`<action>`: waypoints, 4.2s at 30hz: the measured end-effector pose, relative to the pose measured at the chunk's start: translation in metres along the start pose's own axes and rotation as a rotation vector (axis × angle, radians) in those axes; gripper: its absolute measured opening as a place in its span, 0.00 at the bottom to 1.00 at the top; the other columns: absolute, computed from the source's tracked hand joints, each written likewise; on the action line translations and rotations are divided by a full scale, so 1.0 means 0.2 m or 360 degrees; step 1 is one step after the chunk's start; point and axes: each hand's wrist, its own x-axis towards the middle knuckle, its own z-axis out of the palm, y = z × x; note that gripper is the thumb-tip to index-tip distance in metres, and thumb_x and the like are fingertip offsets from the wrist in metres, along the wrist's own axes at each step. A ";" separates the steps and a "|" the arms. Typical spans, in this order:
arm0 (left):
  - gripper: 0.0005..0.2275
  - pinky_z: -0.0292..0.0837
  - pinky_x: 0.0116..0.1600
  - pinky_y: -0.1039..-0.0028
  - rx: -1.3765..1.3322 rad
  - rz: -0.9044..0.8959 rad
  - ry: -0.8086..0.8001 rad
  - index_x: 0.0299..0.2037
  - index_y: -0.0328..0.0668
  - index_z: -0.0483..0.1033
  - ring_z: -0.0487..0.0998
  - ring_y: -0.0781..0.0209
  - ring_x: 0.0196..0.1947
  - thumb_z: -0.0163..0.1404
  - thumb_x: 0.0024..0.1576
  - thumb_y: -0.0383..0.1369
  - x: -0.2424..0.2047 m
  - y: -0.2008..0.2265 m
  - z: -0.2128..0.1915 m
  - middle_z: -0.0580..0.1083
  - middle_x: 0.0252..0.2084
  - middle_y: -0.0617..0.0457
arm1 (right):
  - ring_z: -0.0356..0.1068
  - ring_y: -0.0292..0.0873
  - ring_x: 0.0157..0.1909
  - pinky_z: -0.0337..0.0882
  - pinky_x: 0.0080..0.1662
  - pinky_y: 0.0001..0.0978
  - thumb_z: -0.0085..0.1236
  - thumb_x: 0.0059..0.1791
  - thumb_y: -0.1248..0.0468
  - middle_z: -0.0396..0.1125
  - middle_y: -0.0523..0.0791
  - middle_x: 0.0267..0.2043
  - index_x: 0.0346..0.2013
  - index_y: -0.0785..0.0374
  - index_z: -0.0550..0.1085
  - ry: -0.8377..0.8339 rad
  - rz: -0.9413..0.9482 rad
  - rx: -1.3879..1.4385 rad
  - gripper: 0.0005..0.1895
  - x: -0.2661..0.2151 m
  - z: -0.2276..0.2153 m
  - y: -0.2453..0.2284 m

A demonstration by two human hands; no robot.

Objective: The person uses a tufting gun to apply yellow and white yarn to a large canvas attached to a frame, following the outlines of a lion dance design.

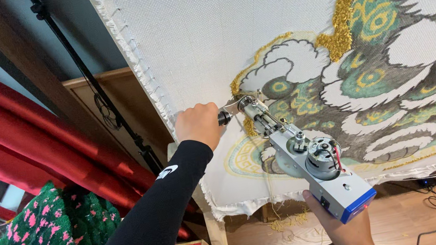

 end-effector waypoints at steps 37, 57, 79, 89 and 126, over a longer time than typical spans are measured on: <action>0.13 0.76 0.41 0.60 0.0100 0.0011 0.0037 0.34 0.41 0.79 0.82 0.46 0.34 0.64 0.50 0.41 0.02 0.01 -0.13 0.78 0.31 0.45 | 0.72 0.42 0.30 0.71 0.36 0.35 0.67 0.43 0.58 0.73 0.44 0.29 0.34 0.64 0.78 0.0052 0.0143 0.0096 0.13 -0.01 0.03 -0.01; 0.10 0.74 0.41 0.58 0.0089 0.0089 0.0136 0.33 0.42 0.79 0.81 0.45 0.35 0.64 0.48 0.38 0.04 -0.01 -0.18 0.78 0.31 0.46 | 0.65 0.38 0.15 0.64 0.21 0.32 0.68 0.43 0.61 0.67 0.44 0.18 0.30 0.67 0.75 0.0086 0.0558 0.0433 0.12 -0.02 0.07 -0.10; 0.12 0.74 0.40 0.57 0.0111 0.0069 0.0212 0.32 0.42 0.79 0.81 0.45 0.35 0.65 0.48 0.40 0.07 0.02 -0.31 0.78 0.32 0.45 | 0.63 0.35 0.17 0.62 0.21 0.29 0.67 0.45 0.60 0.65 0.41 0.17 0.28 0.65 0.74 0.0073 0.0606 0.0674 0.12 0.01 0.00 -0.22; 0.15 0.75 0.42 0.55 -0.0171 -0.0109 0.0161 0.36 0.43 0.80 0.81 0.43 0.36 0.64 0.49 0.45 -0.05 0.04 -0.21 0.79 0.34 0.43 | 0.63 0.34 0.19 0.64 0.23 0.27 0.64 0.45 0.64 0.64 0.42 0.19 0.42 0.65 0.78 -0.0025 0.0512 0.0787 0.13 -0.01 -0.13 -0.19; 0.12 0.71 0.29 0.78 -0.2322 -0.0190 -0.1017 0.47 0.43 0.79 0.79 0.63 0.27 0.58 0.58 0.39 -0.34 0.68 0.51 0.83 0.38 0.54 | 0.56 0.42 0.22 0.60 0.30 0.38 0.52 0.48 0.62 0.57 0.47 0.19 0.54 0.77 0.72 -0.0254 0.0987 0.1455 0.24 -0.32 -0.67 0.35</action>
